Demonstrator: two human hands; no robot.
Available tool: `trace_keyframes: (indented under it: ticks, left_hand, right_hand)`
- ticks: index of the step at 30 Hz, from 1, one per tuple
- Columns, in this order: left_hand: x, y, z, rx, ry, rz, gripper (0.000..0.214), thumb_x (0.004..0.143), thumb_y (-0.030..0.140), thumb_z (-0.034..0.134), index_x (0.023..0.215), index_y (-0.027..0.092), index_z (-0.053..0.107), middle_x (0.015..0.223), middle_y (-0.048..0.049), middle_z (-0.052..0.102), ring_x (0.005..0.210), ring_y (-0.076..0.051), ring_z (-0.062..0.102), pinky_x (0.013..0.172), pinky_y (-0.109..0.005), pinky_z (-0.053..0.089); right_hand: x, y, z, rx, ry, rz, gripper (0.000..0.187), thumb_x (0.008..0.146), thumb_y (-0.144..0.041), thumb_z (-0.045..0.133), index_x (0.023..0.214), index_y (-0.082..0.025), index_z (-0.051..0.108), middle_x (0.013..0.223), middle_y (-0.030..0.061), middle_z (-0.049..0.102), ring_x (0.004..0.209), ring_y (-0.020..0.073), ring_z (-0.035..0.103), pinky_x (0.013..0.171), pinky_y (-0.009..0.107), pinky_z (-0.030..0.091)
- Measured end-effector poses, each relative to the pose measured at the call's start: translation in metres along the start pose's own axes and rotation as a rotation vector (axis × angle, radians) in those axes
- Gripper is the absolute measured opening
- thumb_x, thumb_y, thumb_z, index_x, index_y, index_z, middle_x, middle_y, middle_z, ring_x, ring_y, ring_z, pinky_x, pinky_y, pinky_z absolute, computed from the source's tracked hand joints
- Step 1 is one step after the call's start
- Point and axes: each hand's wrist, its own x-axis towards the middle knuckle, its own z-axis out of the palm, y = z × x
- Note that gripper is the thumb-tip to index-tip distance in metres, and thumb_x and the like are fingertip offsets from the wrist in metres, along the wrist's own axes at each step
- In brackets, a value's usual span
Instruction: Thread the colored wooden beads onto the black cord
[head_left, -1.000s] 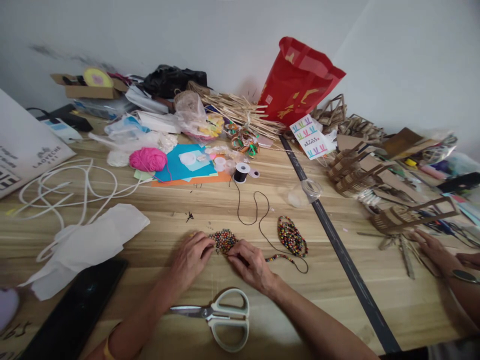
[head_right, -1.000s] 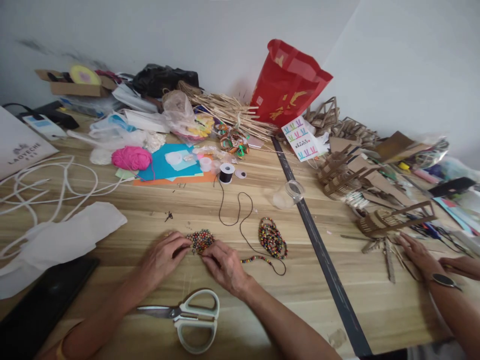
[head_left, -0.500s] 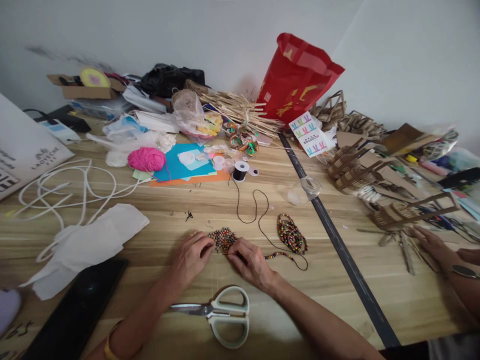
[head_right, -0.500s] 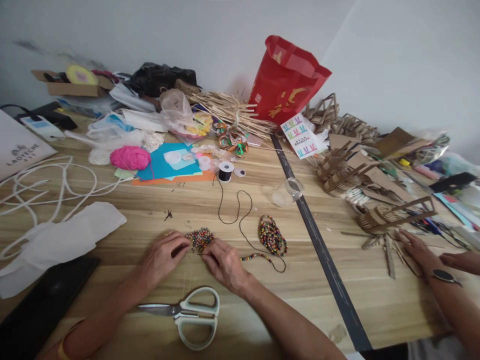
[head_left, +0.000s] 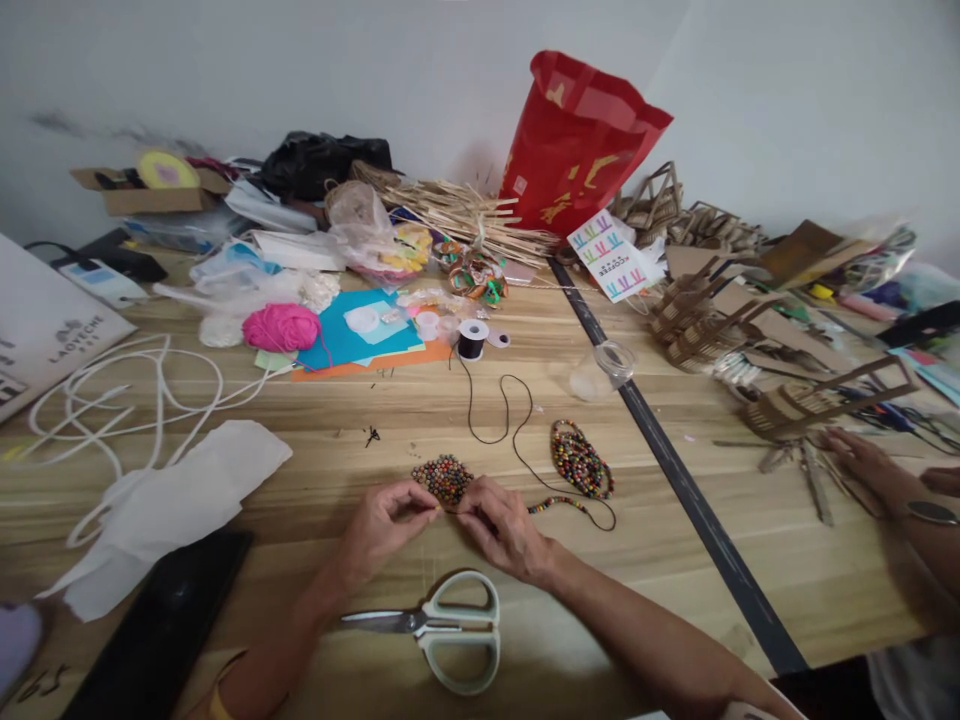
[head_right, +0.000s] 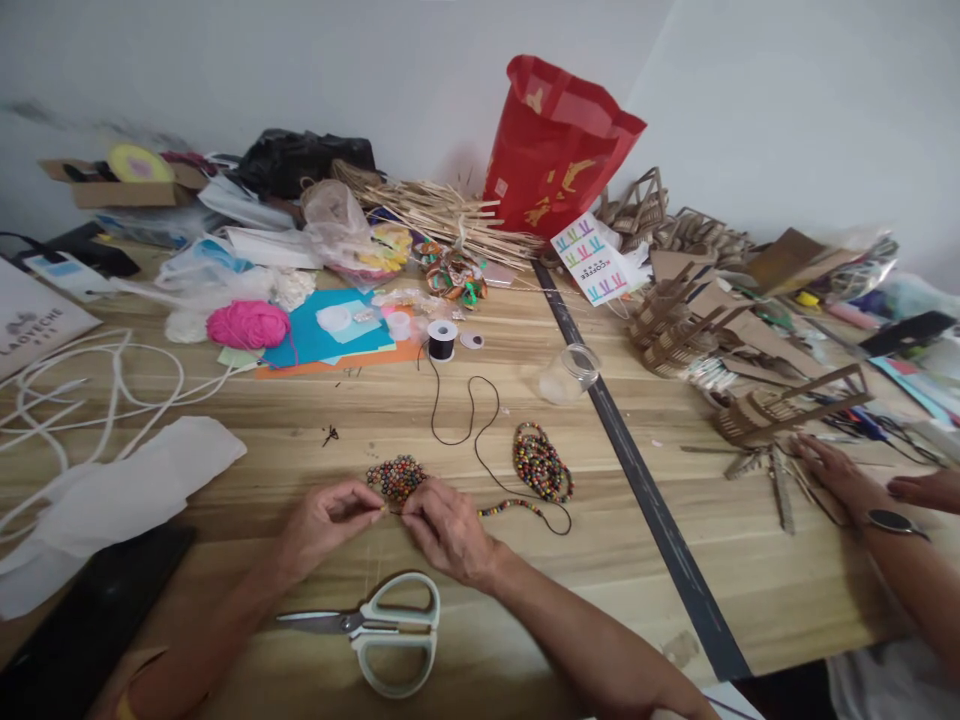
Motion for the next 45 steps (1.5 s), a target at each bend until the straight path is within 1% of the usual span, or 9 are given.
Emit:
trace_keyframes:
  ticks: [5,13,20,26,45]
  left_hand:
    - [0.0,0.002,0.0,-0.027,-0.031,-0.029,0.009,0.066,0.023,0.065,0.069,0.015,0.066,0.067,-0.0037,0.07,0.065,-0.016,0.064,0.065,-0.026,0.052]
    - [0.0,-0.005,0.001,-0.041,-0.049,-0.031,0.009,0.067,0.023,0.065,0.071,0.015,0.066,0.068,-0.0032,0.07,0.064,-0.017,0.064,0.064,-0.027,0.052]
    - [0.0,-0.002,0.001,-0.04,-0.069,-0.042,0.009,0.067,0.022,0.065,0.071,0.014,0.066,0.067,-0.0033,0.069,0.064,-0.016,0.063,0.064,-0.026,0.051]
    - [0.0,-0.004,0.001,-0.042,-0.077,-0.032,0.009,0.066,0.022,0.065,0.07,0.014,0.067,0.066,-0.0032,0.069,0.063,-0.016,0.062,0.063,-0.026,0.05]
    - [0.0,-0.008,0.002,-0.002,-0.1,-0.01,0.008,0.068,0.021,0.064,0.071,0.014,0.067,0.069,-0.0032,0.069,0.066,-0.017,0.063,0.067,-0.027,0.051]
  right_hand:
    - [0.0,-0.001,-0.001,-0.03,-0.022,-0.034,0.011,0.093,-0.018,0.043,0.087,-0.017,0.051,0.079,0.0058,0.056,0.075,0.0161,0.051,0.066,0.026,0.043]
    - [-0.002,0.0,-0.001,-0.062,-0.038,-0.044,0.008,0.093,-0.017,0.043,0.09,-0.018,0.05,0.082,0.0064,0.058,0.076,0.0167,0.052,0.065,0.026,0.043]
    - [-0.002,0.001,0.0,-0.065,-0.033,-0.048,0.007,0.093,-0.016,0.044,0.09,-0.018,0.05,0.082,0.0061,0.057,0.075,0.0162,0.052,0.065,0.025,0.043]
    - [-0.003,0.003,0.001,-0.064,-0.042,-0.062,0.008,0.093,-0.016,0.044,0.09,-0.018,0.05,0.083,0.0062,0.058,0.076,0.0162,0.052,0.066,0.025,0.043]
    - [-0.004,0.003,0.002,-0.07,-0.066,-0.064,0.008,0.094,-0.018,0.043,0.09,-0.018,0.05,0.083,0.0065,0.058,0.076,0.0166,0.053,0.066,0.026,0.044]
